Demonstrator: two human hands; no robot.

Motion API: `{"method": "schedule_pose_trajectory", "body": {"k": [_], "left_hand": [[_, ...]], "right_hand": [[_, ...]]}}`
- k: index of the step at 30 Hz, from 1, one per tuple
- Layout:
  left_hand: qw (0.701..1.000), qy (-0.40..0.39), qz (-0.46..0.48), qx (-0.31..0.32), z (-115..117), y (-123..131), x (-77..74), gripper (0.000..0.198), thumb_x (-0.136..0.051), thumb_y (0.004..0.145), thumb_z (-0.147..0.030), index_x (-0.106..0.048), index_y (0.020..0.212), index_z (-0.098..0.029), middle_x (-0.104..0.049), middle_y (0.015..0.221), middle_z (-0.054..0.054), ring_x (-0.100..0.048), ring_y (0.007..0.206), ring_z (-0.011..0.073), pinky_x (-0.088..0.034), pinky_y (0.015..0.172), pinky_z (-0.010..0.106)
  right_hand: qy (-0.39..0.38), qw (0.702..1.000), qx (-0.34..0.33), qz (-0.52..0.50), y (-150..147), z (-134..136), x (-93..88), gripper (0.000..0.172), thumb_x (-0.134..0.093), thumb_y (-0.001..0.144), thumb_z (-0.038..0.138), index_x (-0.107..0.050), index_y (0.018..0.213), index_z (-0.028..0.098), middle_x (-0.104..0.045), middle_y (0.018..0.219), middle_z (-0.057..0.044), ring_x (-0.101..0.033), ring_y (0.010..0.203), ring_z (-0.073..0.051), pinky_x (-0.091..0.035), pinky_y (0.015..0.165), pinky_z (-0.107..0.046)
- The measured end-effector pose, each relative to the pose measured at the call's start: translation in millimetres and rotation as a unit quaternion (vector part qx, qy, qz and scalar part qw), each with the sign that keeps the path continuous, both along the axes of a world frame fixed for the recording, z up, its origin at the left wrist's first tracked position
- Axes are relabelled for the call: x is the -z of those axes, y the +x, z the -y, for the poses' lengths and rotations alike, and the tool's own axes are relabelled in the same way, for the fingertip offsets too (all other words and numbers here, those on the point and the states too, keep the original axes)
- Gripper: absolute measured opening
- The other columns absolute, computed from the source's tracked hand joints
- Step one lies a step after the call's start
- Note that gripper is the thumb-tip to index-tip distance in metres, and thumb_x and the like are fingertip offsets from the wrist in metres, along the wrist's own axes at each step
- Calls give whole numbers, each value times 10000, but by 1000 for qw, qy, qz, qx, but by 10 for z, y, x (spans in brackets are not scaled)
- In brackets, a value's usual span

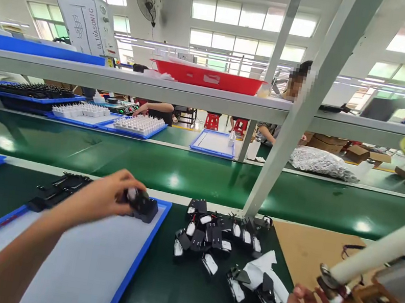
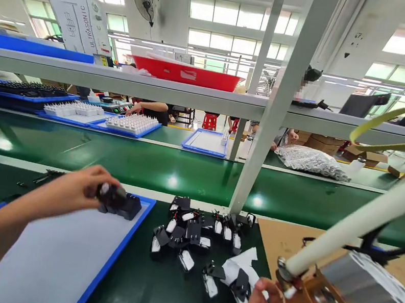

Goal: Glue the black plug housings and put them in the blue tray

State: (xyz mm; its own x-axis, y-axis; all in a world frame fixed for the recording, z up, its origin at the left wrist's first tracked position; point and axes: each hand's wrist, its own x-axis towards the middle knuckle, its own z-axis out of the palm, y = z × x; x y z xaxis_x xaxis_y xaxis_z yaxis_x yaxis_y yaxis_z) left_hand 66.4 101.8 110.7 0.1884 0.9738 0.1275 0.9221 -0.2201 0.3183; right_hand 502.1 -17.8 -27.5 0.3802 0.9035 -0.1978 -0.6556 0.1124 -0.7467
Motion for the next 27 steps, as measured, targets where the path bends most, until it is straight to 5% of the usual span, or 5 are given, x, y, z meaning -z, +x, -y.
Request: {"method": "schedule_pose_trajectory", "body": {"k": [5,9,12,19,27], "left_hand": [[991,-99,38,79,1104,948,504,345,-634,693,-254,-690,1021,-342,-585,1044,28,-584,623,126,-465,597,240],[996,-89,-15,7,1308,1479,1058,309,-617,711,-238,-676,1008,-296,-563,1050,40,-632,695,159,-449,608,254],[993,-79,-67,-63,1299,1737,1296,248,-569,807,-351,-655,1010,-238,-551,1015,54,-629,702,174,-428,567,257],[994,-94,-37,-44,1424,1652,1267,572,-640,734,-620,-619,1092,-174,-538,1050,92,-565,996,280,-488,795,379],[964,-143,221,47,1466,1430,1435,206,-642,811,-276,-586,1003,-225,-560,1012,17,-563,952,175,-460,847,301]], "right_hand": [[111,990,11,91,-205,21,-210,590,-353,635,776,-645,963,382,-523,831,-91,-347,445,-156,-215,268,-302],[224,964,-22,139,-206,35,-224,536,-442,738,716,-621,995,281,-546,976,-73,-442,493,-117,-332,270,-238],[263,955,-46,125,-188,50,-246,458,-482,811,635,-577,1069,269,-557,1039,-71,-491,529,-105,-388,306,-216],[288,951,-43,108,-212,41,-301,409,-534,814,567,-554,1080,256,-534,1067,-57,-494,539,-94,-370,307,-204],[292,949,-49,106,-244,-4,-324,386,-541,820,523,-584,1127,293,-535,1050,-34,-503,531,-97,-381,294,-214]]}}
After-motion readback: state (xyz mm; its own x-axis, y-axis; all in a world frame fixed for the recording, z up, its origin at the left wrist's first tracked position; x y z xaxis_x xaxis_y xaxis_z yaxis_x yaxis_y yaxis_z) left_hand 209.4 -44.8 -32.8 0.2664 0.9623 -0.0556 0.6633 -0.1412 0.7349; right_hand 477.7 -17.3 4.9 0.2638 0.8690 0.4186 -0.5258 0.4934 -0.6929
